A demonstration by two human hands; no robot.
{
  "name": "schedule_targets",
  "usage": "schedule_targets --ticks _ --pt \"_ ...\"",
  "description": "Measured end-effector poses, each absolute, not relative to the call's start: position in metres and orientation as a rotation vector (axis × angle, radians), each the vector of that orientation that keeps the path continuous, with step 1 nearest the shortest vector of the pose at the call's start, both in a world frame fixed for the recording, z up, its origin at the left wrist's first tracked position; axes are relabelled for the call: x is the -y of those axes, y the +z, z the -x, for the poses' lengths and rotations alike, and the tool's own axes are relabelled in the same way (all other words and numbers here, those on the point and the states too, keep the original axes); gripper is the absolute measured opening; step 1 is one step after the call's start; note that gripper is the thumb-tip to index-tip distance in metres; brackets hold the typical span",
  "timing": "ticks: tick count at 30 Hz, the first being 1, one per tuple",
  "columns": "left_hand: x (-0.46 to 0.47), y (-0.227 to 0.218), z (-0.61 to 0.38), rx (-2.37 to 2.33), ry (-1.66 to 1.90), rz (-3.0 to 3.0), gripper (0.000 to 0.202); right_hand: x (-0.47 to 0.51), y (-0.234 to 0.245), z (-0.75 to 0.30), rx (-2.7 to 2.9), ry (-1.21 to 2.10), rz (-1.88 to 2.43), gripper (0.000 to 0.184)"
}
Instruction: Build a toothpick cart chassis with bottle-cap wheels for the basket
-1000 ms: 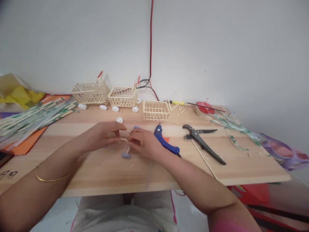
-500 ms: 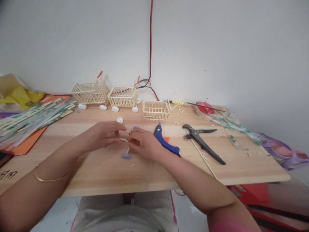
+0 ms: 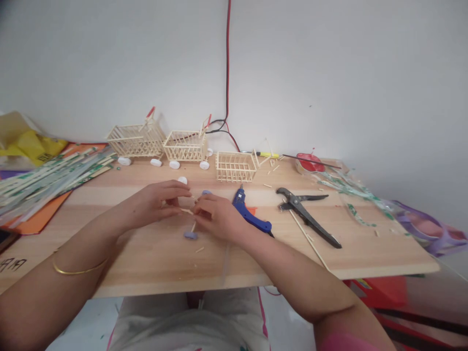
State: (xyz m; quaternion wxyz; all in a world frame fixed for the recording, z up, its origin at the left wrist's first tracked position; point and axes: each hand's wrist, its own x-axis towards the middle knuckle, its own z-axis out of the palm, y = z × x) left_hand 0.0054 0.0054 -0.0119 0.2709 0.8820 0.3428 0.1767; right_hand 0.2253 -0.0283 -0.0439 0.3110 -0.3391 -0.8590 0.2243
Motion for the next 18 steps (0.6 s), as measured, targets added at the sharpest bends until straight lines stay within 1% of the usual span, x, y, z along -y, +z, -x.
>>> schedule_targets --ticks 18 --pt "-0.0054 -0.0127 -0.0042 -0.999 0.412 -2.432 0.035 0.0288 -0.042 -0.225 2.279 0.607 0.902 0.004"
